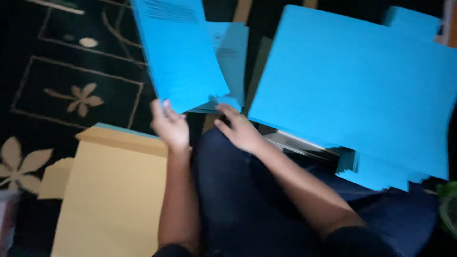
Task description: The person sorts through a stack of blue paper folders, smoothing them out by hand and placing them onto different piles on the floor.
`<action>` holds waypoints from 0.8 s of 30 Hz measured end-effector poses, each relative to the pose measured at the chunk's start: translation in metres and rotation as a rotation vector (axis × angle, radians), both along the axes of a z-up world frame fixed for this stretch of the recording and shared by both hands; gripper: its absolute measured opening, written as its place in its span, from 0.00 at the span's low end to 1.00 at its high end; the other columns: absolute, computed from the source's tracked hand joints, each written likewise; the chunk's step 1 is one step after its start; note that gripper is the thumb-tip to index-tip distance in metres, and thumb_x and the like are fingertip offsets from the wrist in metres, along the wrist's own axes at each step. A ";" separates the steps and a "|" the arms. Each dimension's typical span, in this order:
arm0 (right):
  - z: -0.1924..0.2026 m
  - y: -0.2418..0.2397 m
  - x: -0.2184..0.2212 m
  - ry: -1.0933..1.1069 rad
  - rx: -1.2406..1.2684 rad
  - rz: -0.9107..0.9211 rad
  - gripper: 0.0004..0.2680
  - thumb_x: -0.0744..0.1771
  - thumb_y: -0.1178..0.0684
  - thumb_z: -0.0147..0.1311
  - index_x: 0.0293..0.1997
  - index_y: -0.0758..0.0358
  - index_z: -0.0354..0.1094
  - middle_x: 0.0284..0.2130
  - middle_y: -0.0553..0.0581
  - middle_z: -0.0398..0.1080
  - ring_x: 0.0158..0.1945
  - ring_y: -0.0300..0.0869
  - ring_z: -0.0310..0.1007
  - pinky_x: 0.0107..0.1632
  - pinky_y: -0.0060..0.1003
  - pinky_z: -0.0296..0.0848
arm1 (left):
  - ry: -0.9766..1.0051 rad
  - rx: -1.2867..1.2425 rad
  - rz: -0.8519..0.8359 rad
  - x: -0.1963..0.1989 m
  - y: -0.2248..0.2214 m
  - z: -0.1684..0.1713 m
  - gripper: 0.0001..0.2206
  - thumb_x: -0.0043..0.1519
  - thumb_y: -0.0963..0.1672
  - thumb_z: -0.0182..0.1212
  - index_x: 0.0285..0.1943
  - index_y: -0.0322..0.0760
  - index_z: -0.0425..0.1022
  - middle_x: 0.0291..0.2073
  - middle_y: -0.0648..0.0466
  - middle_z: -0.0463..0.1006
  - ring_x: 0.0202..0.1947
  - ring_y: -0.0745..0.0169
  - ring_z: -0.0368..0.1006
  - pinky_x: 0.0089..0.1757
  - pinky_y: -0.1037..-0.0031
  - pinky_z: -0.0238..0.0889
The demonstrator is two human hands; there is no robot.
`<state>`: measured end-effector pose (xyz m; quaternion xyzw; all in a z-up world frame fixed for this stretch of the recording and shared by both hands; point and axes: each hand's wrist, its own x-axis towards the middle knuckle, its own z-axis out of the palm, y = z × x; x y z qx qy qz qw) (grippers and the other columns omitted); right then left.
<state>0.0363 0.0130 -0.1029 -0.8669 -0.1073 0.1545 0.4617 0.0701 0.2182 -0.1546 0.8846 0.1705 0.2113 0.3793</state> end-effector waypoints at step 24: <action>-0.007 -0.424 -0.222 -0.321 0.171 -1.050 0.20 0.71 0.62 0.58 0.72 0.66 0.58 0.38 0.65 0.69 0.42 0.49 0.77 0.39 0.38 0.76 | -0.313 0.197 -1.050 -0.009 -0.332 0.064 0.17 0.70 0.49 0.57 0.61 0.34 0.74 0.48 0.41 0.80 0.52 0.39 0.76 0.51 0.51 0.69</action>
